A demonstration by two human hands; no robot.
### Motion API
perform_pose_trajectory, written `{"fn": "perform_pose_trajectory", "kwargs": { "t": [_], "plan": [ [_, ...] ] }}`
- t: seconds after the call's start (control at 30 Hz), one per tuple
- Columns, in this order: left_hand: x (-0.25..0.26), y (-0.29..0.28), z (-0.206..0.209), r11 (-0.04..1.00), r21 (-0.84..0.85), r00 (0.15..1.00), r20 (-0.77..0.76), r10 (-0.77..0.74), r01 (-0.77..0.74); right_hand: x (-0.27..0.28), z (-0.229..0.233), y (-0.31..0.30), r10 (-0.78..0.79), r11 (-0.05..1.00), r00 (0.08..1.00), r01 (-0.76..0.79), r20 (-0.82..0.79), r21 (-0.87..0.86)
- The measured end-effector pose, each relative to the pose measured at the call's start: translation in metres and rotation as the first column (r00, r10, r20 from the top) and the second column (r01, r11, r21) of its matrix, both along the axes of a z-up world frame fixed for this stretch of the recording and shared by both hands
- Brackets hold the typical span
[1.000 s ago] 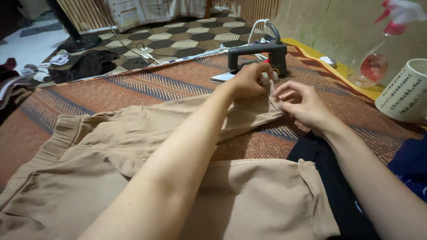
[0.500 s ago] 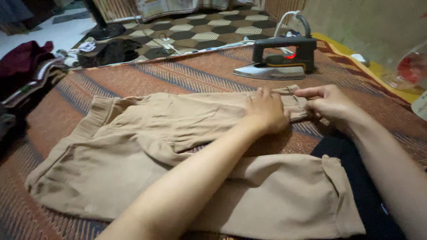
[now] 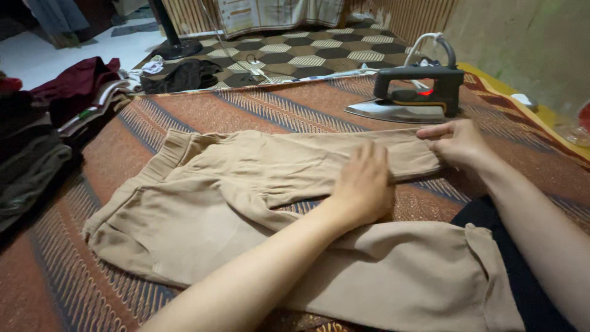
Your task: The person irons a white cloth with red trim, then a pair of beige pants, and finally a black shirt on a patterned table. The person folds each item after ironing and places it on a growing stack of folded clothes.
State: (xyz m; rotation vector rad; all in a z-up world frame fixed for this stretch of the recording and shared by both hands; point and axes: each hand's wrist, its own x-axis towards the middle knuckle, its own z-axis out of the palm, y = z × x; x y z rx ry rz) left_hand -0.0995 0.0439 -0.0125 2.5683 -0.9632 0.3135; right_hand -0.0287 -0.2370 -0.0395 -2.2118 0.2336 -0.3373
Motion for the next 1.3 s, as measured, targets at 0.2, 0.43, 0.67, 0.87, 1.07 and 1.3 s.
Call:
{"fn": "perform_pose_trajectory", "kwargs": {
  "t": [0.2, 0.43, 0.67, 0.87, 1.07, 1.3],
  "plan": [
    [-0.006, 0.087, 0.032, 0.922, 0.326, 0.977, 0.018, 0.213, -0.207, 0.007, -0.009, -0.007, -0.072, 0.995, 0.997, 0.069, -0.032, -0.076],
    [-0.011, 0.132, 0.046, 0.879, 0.464, 0.983, -0.078, 0.166, -0.111, 0.036, -0.007, -0.028, 0.057, 0.986, 0.984, -0.082, -0.169, -0.143],
    [-0.017, 0.155, 0.053, 0.904, 0.38, 0.96, -0.11, 0.257, -0.198, 0.094, 0.079, -0.022, 0.033, 0.613, 0.945, 0.238, 0.325, -0.753],
    [-0.032, 0.173, 0.04, 0.937, 0.075, 0.94, 0.019, 0.342, -0.342, 0.195, 0.068, -0.029, 0.126, 0.591, 0.991, -0.101, -0.031, -0.801],
    [-0.049, 0.181, 0.036, 0.906, -0.119, 0.91, 0.044, 0.413, -0.405, 0.182, 0.095, 0.01, 0.148, 0.572, 0.988, -0.127, -0.05, -0.81],
    [-0.054, 0.184, 0.038, 0.861, -0.142, 0.871, -0.031, 0.49, -0.489, 0.033, 0.161, 0.136, 0.323, 0.381, 0.943, -0.211, -0.084, -0.9]
  ]
}}
